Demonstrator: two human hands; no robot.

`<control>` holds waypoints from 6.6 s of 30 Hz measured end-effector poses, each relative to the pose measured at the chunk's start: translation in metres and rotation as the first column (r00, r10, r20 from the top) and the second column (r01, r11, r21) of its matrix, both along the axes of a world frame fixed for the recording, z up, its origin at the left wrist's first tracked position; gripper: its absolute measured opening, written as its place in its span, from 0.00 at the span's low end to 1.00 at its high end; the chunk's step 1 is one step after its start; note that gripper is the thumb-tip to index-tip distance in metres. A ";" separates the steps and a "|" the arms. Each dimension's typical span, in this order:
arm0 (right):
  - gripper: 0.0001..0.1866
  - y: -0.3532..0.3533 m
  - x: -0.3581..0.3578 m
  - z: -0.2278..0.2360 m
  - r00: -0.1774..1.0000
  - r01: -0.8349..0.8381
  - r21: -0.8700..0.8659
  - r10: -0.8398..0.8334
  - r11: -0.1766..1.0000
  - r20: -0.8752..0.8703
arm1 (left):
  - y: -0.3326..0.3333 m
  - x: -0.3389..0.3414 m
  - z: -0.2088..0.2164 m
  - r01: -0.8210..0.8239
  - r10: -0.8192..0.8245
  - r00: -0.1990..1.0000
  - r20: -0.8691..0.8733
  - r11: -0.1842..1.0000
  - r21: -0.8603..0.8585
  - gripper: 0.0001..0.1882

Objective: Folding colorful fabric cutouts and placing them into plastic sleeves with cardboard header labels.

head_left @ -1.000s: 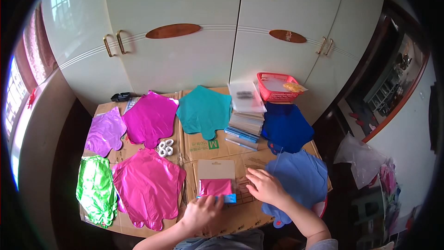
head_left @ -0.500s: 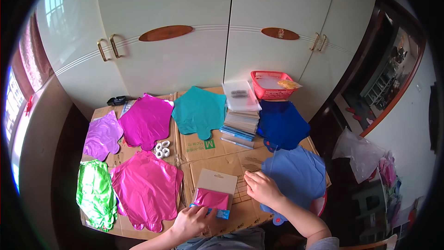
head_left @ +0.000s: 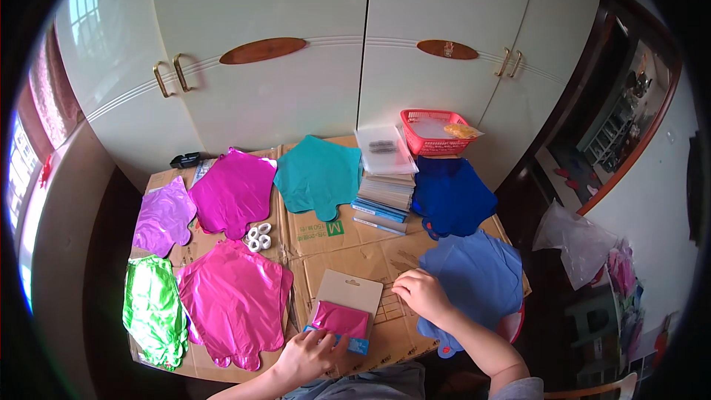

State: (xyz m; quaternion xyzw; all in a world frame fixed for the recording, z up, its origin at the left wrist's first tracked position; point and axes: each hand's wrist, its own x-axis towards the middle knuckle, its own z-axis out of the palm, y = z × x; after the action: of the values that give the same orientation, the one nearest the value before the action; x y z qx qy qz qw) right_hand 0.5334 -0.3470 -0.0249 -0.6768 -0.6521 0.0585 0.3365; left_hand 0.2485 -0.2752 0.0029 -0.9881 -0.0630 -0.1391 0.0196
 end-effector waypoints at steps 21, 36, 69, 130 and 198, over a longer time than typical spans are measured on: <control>0.05 0.025 -0.039 -0.008 0.917 -0.162 0.143 0.095 0.976 0.387 | -0.005 -0.003 -0.010 0.142 -0.143 0.983 0.115 0.990 0.014 0.19; 0.05 0.028 -0.046 -0.005 0.863 -0.330 0.045 0.282 0.943 0.419 | 0.007 0.008 -0.015 0.153 -0.162 0.982 0.099 0.983 0.098 0.22; 0.04 0.052 -0.060 0.009 0.868 -0.248 0.178 0.137 0.952 0.477 | 0.010 0.025 -0.024 0.086 -0.095 0.993 0.067 0.988 0.128 0.23; 0.20 0.154 -0.074 0.091 -0.049 -0.307 0.532 0.545 0.790 -0.837 | 0.151 0.017 0.078 0.499 0.580 0.712 0.397 -0.020 -0.866 0.09; 0.04 0.152 -0.072 0.097 0.409 -0.182 0.437 0.472 0.881 -0.781 | 0.143 0.042 0.063 0.576 0.671 0.569 0.475 0.088 -0.813 0.06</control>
State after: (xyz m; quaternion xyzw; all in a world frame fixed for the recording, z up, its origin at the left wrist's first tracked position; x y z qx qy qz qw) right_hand 0.4610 -0.1945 0.0721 -0.3529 -0.5113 0.3643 0.6938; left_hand 0.2906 -0.1318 0.0658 -0.5138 -0.1801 -0.4936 -0.6781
